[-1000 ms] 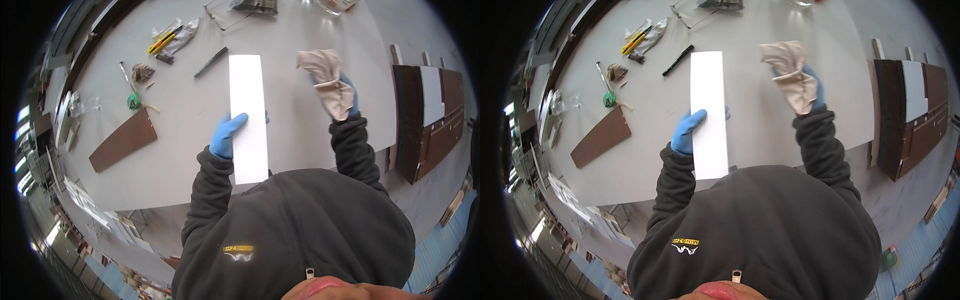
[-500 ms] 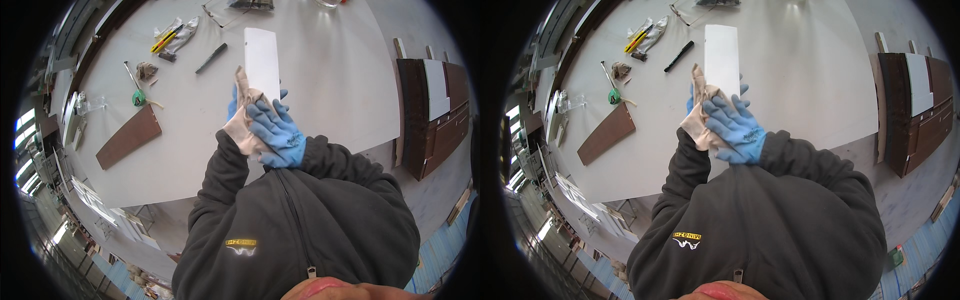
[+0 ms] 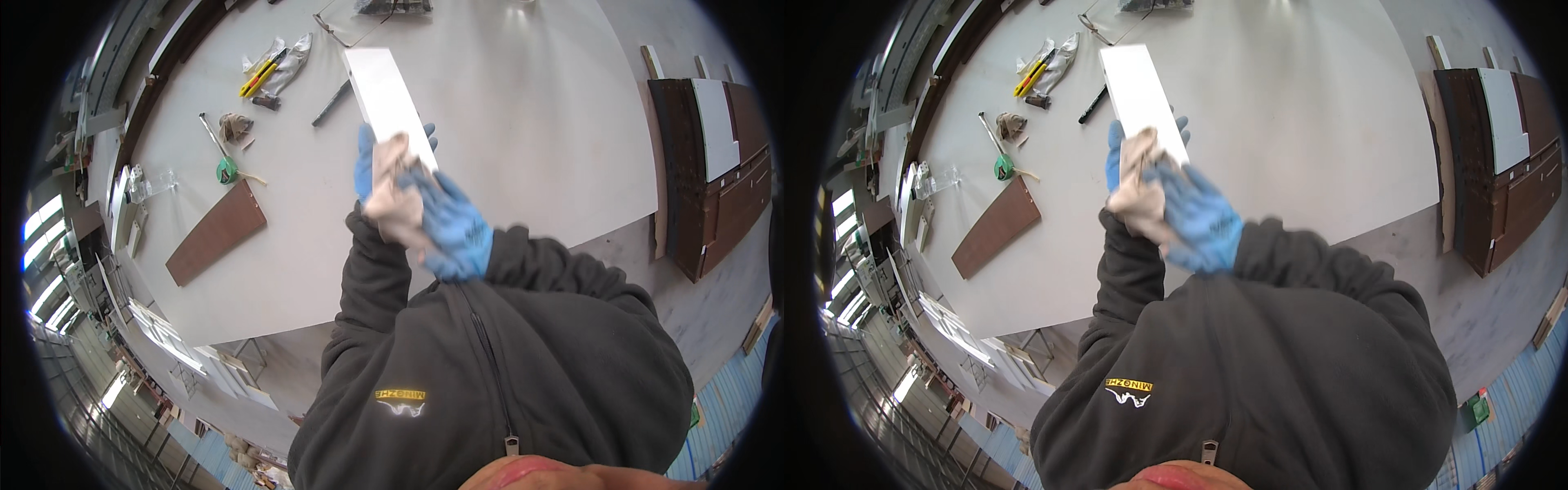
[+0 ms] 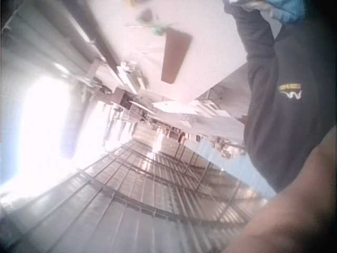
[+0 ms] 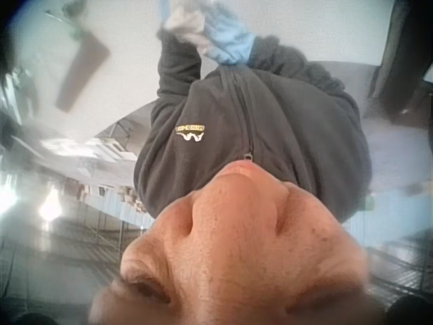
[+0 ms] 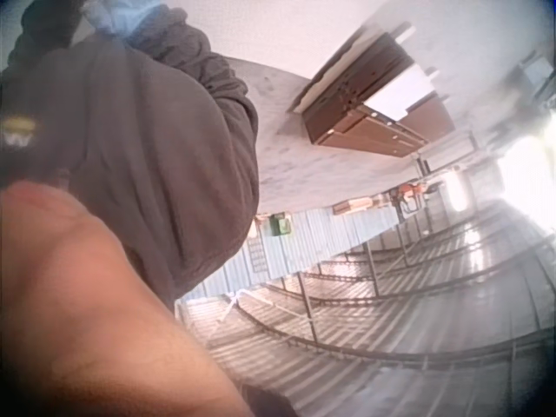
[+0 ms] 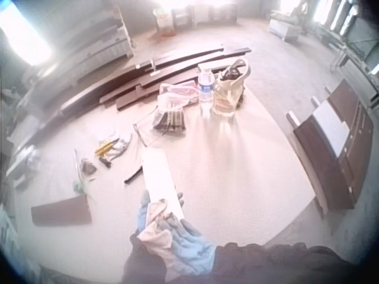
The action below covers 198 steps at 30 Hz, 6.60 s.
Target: The person cleans a white rectangular panel with a cloth, applies adhesive from a tube along its edges, and trims excess adhesive with a utility knife. The person repeats the adhesive application and trimming on another edge of the same panel.
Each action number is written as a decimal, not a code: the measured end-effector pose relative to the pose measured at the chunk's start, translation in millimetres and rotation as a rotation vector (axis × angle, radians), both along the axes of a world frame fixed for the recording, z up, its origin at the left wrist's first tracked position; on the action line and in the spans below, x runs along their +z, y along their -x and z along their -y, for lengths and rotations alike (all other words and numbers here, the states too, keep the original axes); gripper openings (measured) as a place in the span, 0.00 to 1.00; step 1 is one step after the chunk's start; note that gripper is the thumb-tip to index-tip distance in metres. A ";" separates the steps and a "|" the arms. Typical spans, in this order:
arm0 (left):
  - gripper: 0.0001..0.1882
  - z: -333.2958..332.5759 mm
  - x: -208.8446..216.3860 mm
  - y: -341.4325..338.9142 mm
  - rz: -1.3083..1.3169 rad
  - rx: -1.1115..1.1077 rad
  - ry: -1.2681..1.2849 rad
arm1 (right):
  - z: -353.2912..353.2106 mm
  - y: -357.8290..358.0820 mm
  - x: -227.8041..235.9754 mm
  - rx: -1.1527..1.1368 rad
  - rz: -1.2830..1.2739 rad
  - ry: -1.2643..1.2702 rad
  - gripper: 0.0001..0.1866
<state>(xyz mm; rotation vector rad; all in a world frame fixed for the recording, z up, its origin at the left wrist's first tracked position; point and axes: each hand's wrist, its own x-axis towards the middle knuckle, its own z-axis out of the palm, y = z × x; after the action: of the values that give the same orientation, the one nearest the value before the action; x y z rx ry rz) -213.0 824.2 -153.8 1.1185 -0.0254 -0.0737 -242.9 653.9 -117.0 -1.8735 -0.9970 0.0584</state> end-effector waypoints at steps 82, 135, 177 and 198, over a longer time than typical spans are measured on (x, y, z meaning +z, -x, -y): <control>0.45 -93.1 -73.3 -231.4 0.434 0.407 -1.640 | -67.5 -375.5 -107.9 -0.463 -0.689 0.082 0.11; 0.36 -37.8 -40.6 -219.8 0.354 0.562 -1.141 | 17.9 -283.5 -63.7 -0.829 -0.659 -0.568 0.12; 0.15 39.3 -53.9 -75.7 -0.381 -0.361 -0.144 | 71.3 -125.9 -82.2 -0.551 -1.129 -0.484 0.09; 0.13 3.7 -80.5 -92.2 -0.537 -0.497 0.151 | 68.0 -205.6 -116.8 -0.721 -0.536 -1.015 0.21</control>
<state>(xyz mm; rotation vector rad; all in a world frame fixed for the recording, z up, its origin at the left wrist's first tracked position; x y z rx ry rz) -120.8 820.5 -234.4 0.8916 0.1693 -0.8012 -37.3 585.9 -233.8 -1.0576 0.0992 -0.3063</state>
